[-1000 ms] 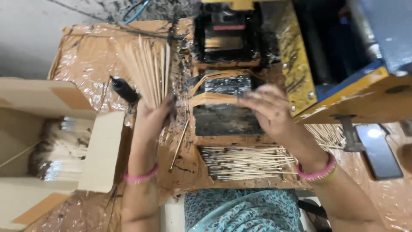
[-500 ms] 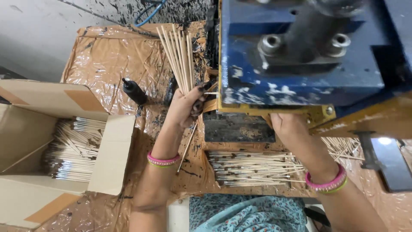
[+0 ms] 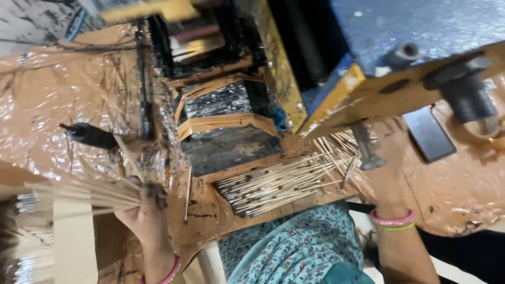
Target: The operator is feeding incense sticks into a coating machine and sorting the processed sticks.
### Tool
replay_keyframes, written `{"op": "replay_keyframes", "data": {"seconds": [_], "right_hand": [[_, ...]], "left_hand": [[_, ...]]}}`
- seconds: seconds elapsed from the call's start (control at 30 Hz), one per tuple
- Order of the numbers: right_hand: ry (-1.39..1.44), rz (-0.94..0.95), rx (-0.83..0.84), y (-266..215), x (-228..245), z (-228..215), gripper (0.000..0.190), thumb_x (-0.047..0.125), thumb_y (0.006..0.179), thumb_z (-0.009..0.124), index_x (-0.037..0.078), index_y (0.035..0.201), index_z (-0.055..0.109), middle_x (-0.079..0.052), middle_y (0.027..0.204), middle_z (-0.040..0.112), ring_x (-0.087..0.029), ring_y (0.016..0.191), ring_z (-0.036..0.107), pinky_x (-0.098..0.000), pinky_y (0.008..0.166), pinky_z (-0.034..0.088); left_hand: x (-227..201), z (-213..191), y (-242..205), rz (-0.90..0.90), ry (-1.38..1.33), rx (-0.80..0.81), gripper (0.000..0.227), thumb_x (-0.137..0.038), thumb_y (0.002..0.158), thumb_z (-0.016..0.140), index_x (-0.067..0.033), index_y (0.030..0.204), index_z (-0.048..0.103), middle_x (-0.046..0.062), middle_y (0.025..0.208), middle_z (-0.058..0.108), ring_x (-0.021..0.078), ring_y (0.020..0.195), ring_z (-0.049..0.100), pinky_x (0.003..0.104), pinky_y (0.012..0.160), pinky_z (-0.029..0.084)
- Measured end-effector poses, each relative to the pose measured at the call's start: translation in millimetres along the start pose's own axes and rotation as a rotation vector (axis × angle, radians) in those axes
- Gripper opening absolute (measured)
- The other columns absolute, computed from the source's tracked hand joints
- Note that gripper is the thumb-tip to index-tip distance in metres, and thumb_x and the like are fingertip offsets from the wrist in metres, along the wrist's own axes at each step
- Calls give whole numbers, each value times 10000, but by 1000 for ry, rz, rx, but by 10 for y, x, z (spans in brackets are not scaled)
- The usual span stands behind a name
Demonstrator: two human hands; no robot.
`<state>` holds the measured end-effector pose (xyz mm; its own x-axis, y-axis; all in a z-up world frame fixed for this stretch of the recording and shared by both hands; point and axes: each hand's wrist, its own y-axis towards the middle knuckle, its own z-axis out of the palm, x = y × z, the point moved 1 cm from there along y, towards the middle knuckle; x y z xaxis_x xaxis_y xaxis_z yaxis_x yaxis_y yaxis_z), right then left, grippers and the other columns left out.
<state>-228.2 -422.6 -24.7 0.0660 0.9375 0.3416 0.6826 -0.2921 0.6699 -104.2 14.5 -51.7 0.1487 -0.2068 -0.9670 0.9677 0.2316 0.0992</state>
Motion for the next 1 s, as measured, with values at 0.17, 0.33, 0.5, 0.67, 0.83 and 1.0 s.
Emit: {"op": "replay_keyframes", "data": {"seconds": [0.17,0.33,0.5,0.67,0.83,1.0], "right_hand": [[1241,329,690,90,953,214,518,-84,835,635,59,1326,553,-58,1042,721,-103,859,699,-247,766,585],[1357,151,627,398,1138,377,239,-84,988,627,35,1184,695,-69,1068,719,-114,925,689,-247,770,584],[735,-533,397,1062,1589,448,272,-47,937,692,67,1184,696,-60,1144,714,-184,1122,639,-341,1006,507],[146,-592,222,1078,1574,731,388,-102,884,627,42,1224,749,-88,1293,720,-287,1298,589,-505,1167,448],[386,-382,293,911,1362,825,378,-57,918,568,0,1263,711,-186,1189,701,-336,1119,607,-479,949,512],[351,-209,385,666,832,1302,184,26,981,640,-31,1140,713,-212,1020,717,-344,910,667,-479,811,525]], "left_hand": [[-124,367,-184,347,376,778,189,19,919,598,-18,994,767,42,914,786,162,732,734,269,716,587],[-371,252,234,125,382,824,52,15,824,685,-3,781,664,55,724,652,153,639,596,299,580,483],[-811,321,791,-154,33,514,133,-46,928,570,-108,821,620,14,648,643,82,472,579,221,367,418],[-214,467,1206,-256,184,454,157,-81,984,635,-32,862,720,29,622,576,54,436,444,197,353,298],[-10,611,1162,-332,-167,546,199,-145,1041,627,-24,884,653,23,686,599,51,465,470,204,385,343],[-57,636,1120,-370,-306,492,94,-120,981,612,-71,903,634,7,721,636,41,495,501,196,396,354]]}}
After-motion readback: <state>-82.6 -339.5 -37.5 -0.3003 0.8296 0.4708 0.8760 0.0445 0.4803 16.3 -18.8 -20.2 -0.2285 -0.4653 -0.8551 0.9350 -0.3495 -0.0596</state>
